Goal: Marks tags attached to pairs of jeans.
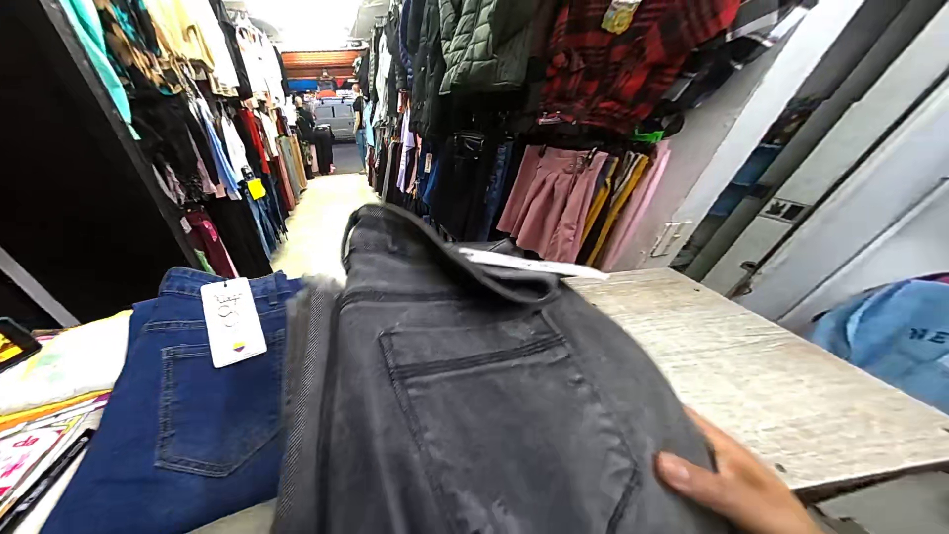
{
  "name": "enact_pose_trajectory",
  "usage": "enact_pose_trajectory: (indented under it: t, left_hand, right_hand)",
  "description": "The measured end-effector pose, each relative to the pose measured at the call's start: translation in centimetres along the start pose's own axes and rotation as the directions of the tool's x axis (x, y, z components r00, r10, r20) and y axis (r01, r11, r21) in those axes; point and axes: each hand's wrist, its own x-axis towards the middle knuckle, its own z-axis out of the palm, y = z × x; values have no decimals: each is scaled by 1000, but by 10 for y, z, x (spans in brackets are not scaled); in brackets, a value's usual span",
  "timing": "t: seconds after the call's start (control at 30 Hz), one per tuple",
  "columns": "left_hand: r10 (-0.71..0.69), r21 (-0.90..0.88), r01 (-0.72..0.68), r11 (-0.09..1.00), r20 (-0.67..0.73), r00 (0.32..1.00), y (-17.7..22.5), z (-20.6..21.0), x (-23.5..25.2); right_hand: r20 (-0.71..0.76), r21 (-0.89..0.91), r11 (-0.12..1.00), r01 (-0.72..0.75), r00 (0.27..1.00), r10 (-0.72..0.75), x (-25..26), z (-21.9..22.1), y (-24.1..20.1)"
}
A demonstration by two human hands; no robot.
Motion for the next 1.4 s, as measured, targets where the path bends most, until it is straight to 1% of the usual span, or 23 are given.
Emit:
enact_pose_trajectory:
  t: [0.1, 0.13, 0.23, 0.3, 0.37, 0.4, 0.47, 0.53, 0.57, 0.63, 0.67, 0.7, 0.73, 0.77, 0.8, 0.83, 0.87, 0.97, 1.07, 1.17, 1.27, 1.33, 1.4]
  left_hand:
    - [52, 36, -60, 998, 180, 982, -2, 49, 47]
    - [31, 3, -33, 999, 236, 971, -5, 69, 70]
    - [-201, -145, 269, 952, 364, 910, -21, 136, 138]
    - [-319, -171, 402, 899, 372, 872, -56, 177, 166]
    - [-427, -142, 509, 849, 384, 819, -106, 206, 173]
    - [-489, -102, 563, 820, 386, 782, -126, 214, 168]
    - [-545, -27, 608, 793, 414, 729, -139, 219, 154]
    - [-521, 142, 522, 841, 474, 710, -129, 209, 147]
    - [-459, 235, 396, 888, 512, 726, -124, 201, 143]
    - [-224, 382, -12, 924, 567, 793, -121, 186, 141]
    - [-73, 468, -244, 849, 563, 824, -125, 179, 142]
    - [57, 569, -416, 709, 542, 838, -130, 173, 145]
    - [118, 672, -485, 561, 514, 849, -136, 169, 150]
    - [80, 768, -459, 447, 476, 876, -139, 164, 154]
    - [-36, 843, -382, 378, 426, 904, -140, 159, 157]
    - [-186, 896, -297, 331, 370, 910, -138, 156, 159]
    - [-254, 921, -252, 298, 331, 909, -139, 154, 160]
    - [-217, 926, -245, 288, 312, 925, -144, 153, 154]
    - [-121, 920, -328, 213, 358, 926, -145, 155, 147]
    - [45, 891, -421, 173, 420, 907, -149, 137, 136]
    - [192, 845, -512, 157, 482, 855, -164, 110, 119]
    - [173, 827, -536, 170, 511, 842, -179, 93, 105]
    - [121, 800, -557, 223, 544, 830, -184, 83, 88]
  right_hand:
    - [-67, -175, 985, 9, 998, -21, 23, -77, -19]
    - [-75, -250, 968, 3, 997, -22, 38, -103, -27]
    - [-197, -485, 874, -27, 977, -79, 97, -169, -41]
    - [-203, -692, 720, -55, 972, -120, 132, -214, -32]
    - [-104, -862, 505, -42, 990, -95, 153, -251, -1]
    - [-36, -914, 405, -11, 998, -54, 152, -249, 20]
    - [111, -948, 307, 81, 991, 81, 131, -216, 73]
    - [135, -971, 221, 95, 976, 173, 96, -174, 114]
    - [131, -981, 167, 104, 978, 164, 83, -165, 126]
    - [120, -987, 127, 100, 980, 159, 77, -165, 131]
    - [114, -988, 123, 95, 981, 159, 81, -167, 131]
    - [112, -988, 123, 93, 981, 159, 86, -170, 132]
    - [115, -987, 126, 96, 981, 156, 92, -174, 133]
    - [128, -985, 133, 110, 983, 129, 99, -178, 136]
    - [148, -980, 144, 135, 985, 83, 106, -182, 140]
    - [170, -975, 152, 161, 985, 44, 113, -184, 144]
    - [188, -969, 163, 183, 982, 12, 118, -184, 148]
    - [210, -956, 198, 215, 977, -42, 115, -186, 156]
    - [217, -944, 239, 229, 973, -76, 89, -185, 154]
    - [252, -928, 253, 275, 960, -119, 42, -167, 145]
    - [167, -946, 256, 200, 975, -143, -21, -142, 138]
    - [124, -907, 367, 207, 964, -236, -68, -131, 149]
    - [71, -791, 570, 224, 958, -278, -105, -128, 162]
